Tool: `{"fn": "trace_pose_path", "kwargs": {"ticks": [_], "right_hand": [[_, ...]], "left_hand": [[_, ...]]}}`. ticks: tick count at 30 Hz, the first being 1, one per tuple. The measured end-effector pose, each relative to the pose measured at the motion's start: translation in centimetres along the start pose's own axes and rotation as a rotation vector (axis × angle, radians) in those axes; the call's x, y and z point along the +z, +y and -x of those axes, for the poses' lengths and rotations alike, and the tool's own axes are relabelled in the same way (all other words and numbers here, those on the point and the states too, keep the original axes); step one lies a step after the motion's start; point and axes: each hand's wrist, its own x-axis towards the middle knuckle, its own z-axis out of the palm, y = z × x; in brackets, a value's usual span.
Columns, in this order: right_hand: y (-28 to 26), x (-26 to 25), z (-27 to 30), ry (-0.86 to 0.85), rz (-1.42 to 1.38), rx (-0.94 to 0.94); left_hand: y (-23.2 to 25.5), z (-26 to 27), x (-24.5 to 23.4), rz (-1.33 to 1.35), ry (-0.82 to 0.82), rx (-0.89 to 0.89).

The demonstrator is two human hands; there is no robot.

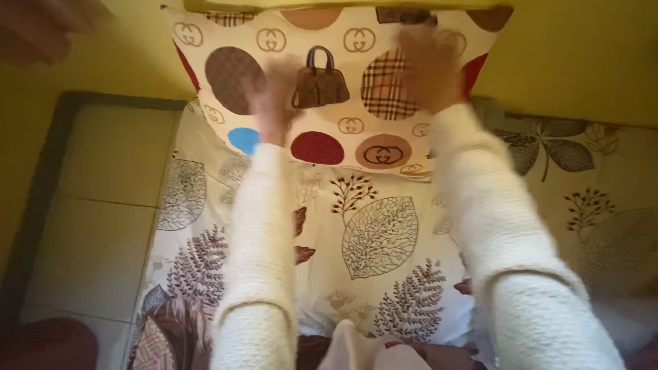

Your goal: The person lies on a bed and repeatedly picks up, fluffs, and repositions several decorative pillows. They handle a patterned pillow with circles and a handbag motif, a white pillow with gray polka dots, and a pink pillow with leaf patterns, placing them in different positions on the bed.

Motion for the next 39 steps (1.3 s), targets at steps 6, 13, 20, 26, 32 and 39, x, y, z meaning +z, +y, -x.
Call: {"fn": "trace_pose_path", "kwargs": {"ticks": [6,13,20,26,32,39], "right_hand": [[4.9,0.9,1.4,0.137,0.36,0.04],[-3.4,3.5,4.2,-0.099,0.106,-0.313],[-0.5,-2.6,2.9,-0.397,0.036,0.295],[-5.3,2.8,8.3,-0.391,0.1,0.591],[-11.7,7.9,11.2,-0.905,0.194,0.05],[-4.3,6.0,17.5,-0.661,0.729,0.188]], "left_hand": [[-3.3,0.3,-6.2,0.178,0.02,-0.502],[3.9,2.3,-5.6,0.161,-0.125,0.256],[-4.6,2.2,-7.6,0.268,-0.12,-0.279],[-3.7,7.1,-4.0,0.543,0.149,-0.606],[-2.2,9.0,-4.2,0.491,-0.374,-0.282],[-11.0,11.0,-1.3,0.373,-0.587,-0.356]]}}
